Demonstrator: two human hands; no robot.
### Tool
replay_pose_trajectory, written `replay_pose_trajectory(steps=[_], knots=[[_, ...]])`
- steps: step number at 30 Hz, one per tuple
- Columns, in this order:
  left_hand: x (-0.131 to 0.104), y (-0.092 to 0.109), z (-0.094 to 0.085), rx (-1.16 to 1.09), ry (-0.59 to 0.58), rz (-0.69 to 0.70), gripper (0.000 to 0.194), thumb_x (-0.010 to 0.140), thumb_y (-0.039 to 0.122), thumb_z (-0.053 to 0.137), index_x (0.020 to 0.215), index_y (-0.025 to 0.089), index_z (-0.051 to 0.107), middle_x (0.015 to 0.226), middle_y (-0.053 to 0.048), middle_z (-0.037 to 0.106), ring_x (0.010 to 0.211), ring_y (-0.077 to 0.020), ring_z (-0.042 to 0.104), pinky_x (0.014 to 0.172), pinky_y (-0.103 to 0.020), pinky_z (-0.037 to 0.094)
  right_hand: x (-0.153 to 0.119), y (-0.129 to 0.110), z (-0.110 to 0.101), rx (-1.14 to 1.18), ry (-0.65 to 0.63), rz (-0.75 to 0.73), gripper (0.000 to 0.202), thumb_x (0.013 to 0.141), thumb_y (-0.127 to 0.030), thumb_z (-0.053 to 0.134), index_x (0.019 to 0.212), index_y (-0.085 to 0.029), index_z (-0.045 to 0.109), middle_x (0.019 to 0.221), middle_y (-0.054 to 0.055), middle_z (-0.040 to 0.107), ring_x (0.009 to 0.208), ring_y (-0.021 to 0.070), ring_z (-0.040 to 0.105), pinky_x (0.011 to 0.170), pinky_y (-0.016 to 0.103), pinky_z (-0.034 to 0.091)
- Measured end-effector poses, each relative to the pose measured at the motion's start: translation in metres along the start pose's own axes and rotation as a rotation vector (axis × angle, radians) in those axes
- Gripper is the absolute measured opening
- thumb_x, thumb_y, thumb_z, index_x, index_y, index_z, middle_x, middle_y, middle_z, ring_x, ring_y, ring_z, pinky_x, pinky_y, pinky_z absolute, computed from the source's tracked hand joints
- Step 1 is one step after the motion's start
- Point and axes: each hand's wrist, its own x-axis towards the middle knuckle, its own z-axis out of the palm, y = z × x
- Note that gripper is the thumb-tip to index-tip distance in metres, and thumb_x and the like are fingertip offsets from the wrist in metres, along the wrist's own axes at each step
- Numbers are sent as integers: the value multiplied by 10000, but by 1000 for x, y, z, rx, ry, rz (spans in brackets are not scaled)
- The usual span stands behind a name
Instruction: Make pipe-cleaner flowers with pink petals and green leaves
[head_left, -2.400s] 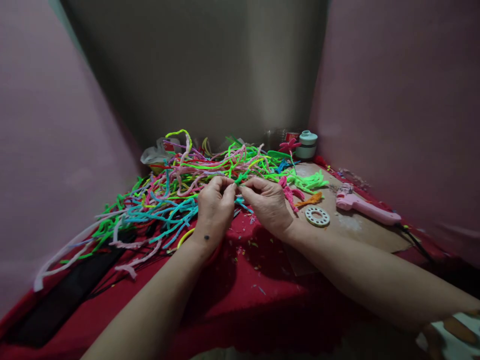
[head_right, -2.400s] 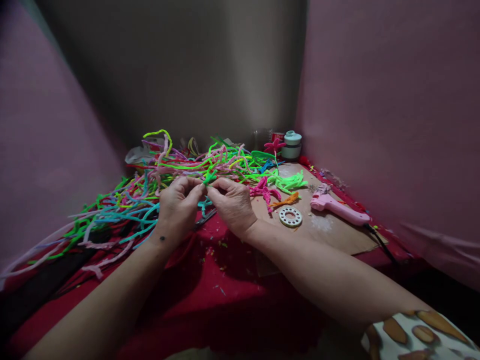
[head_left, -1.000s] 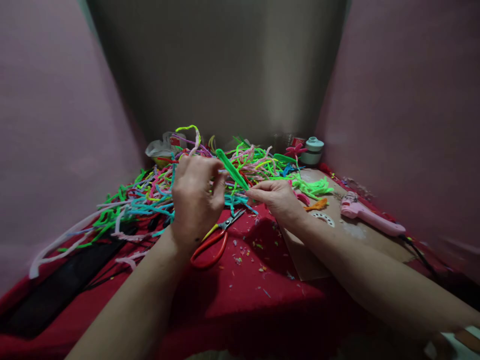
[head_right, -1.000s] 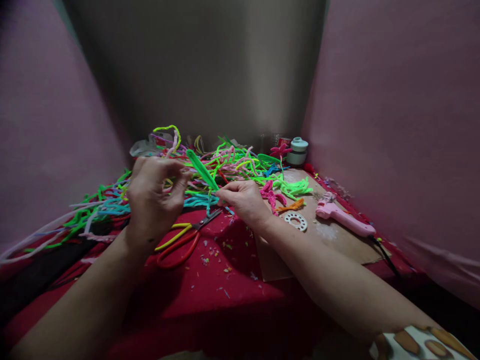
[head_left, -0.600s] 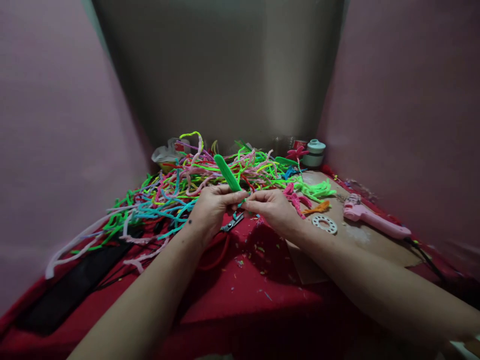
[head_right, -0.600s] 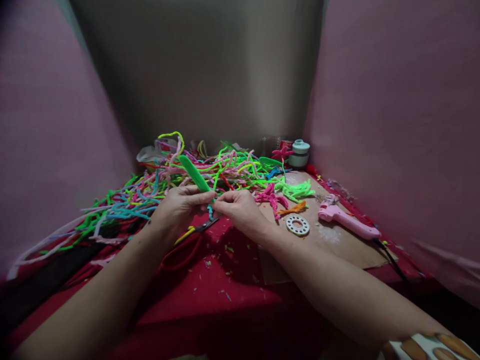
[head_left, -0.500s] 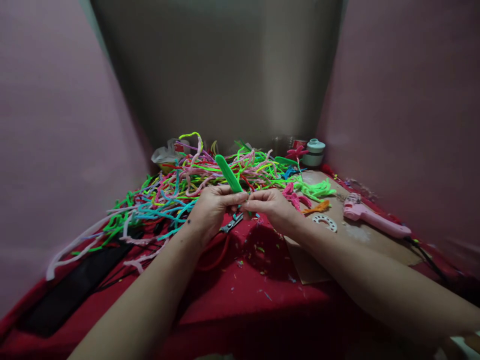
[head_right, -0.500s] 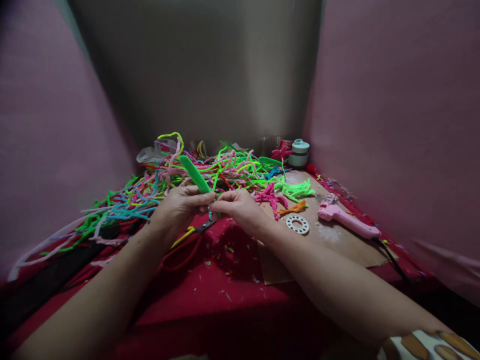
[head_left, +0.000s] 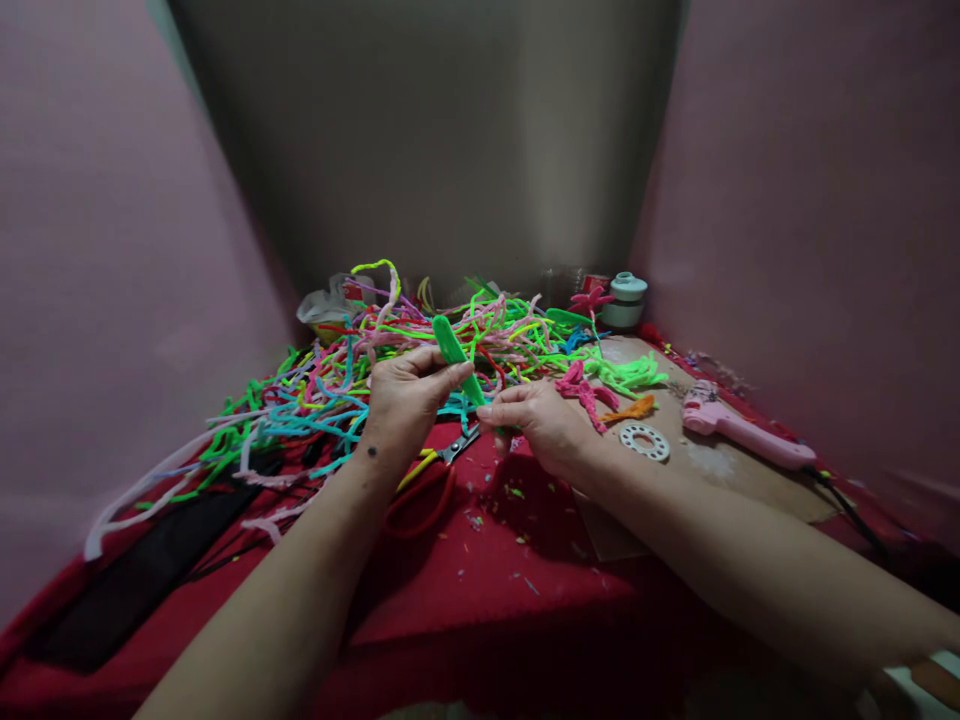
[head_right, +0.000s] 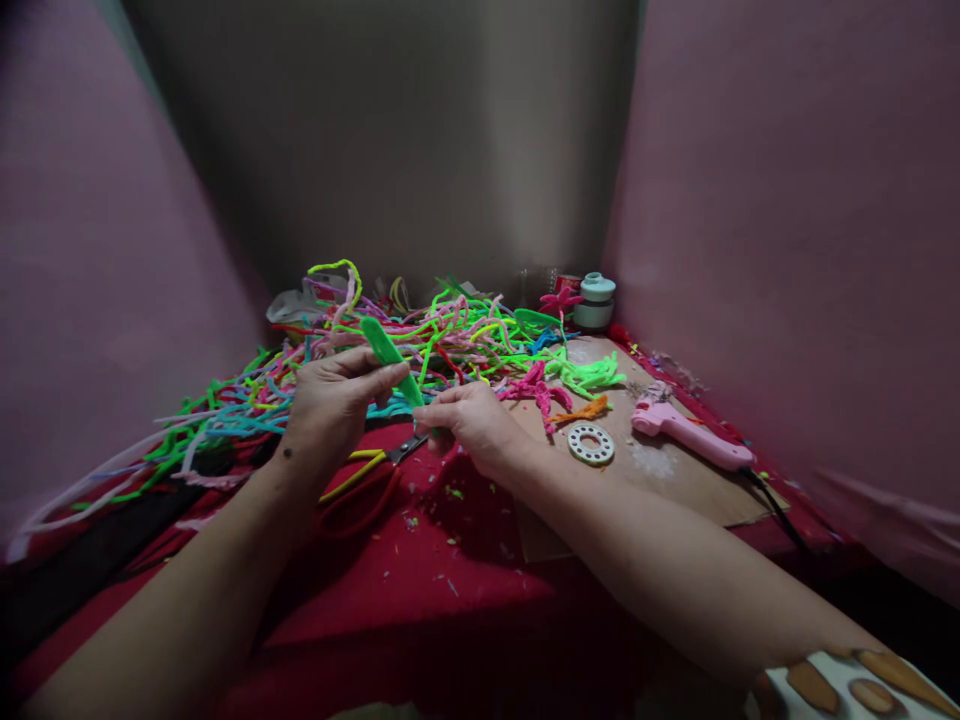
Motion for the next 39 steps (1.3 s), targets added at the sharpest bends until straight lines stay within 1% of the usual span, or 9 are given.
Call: replay_pose_trajectory(steps=[6,10,15,17,19,22,25,35,39], knots=[[9,-2,-12,-85,66,5,153,646,273,685,626,156,590,499,57,454,437,-62,398,442,-209,327,2,13,2,-37,-38,27,177,651,-221,619,497,-147,574,412,-31,497,400,80,405,468,246,305],[9,0,-16,99,191,88,149,667,293,671,701,151,641,513,44,497,450,-69,410,444,-207,329,1,13,3,-81,-33,26,173,652,-216,610,498,-144,582,402,-33,494,387,80,400,459,246,290],[2,4,-11,359,320,294,96,688,268,655,699,175,633,649,24,564,597,-86,479,558,-198,389,0,5,5,-62,9,88,190,632,-200,607,457,-148,553,392,-29,483,376,74,383,443,243,279],[2,4,-9,309,293,270,100,694,272,649,716,178,621,643,28,557,567,-79,474,529,-197,383,0,5,5,-59,25,87,194,628,-207,608,453,-150,547,396,-29,482,378,70,375,434,239,270],[4,2,-8,128,228,136,144,687,287,652,768,176,609,608,40,540,473,-64,438,447,-200,348,0,6,4,-71,28,57,207,637,-206,599,447,-153,539,394,-32,471,381,67,373,437,238,274],[6,-5,-5,-95,6,-128,184,647,299,685,716,160,585,523,49,502,385,-59,400,380,-206,299,0,8,4,-97,52,17,221,645,-194,587,438,-157,519,387,-42,452,389,65,370,449,237,283],[4,-12,0,-102,-175,-290,257,652,317,681,539,156,517,405,50,433,342,-62,374,367,-212,277,2,10,4,-82,73,8,209,637,-197,592,444,-161,517,393,-50,454,391,62,364,438,229,277],[-1,0,6,72,19,-164,253,663,248,661,482,151,513,365,49,437,343,-52,353,374,-200,260,3,9,6,111,17,32,175,696,-248,560,565,-136,589,463,-14,562,416,79,475,485,220,382],[0,-5,5,31,-78,-184,216,675,269,653,534,155,538,395,47,464,352,-58,380,378,-195,284,4,11,4,70,22,-27,188,677,-229,559,511,-142,574,440,-23,534,408,76,447,470,217,371]])
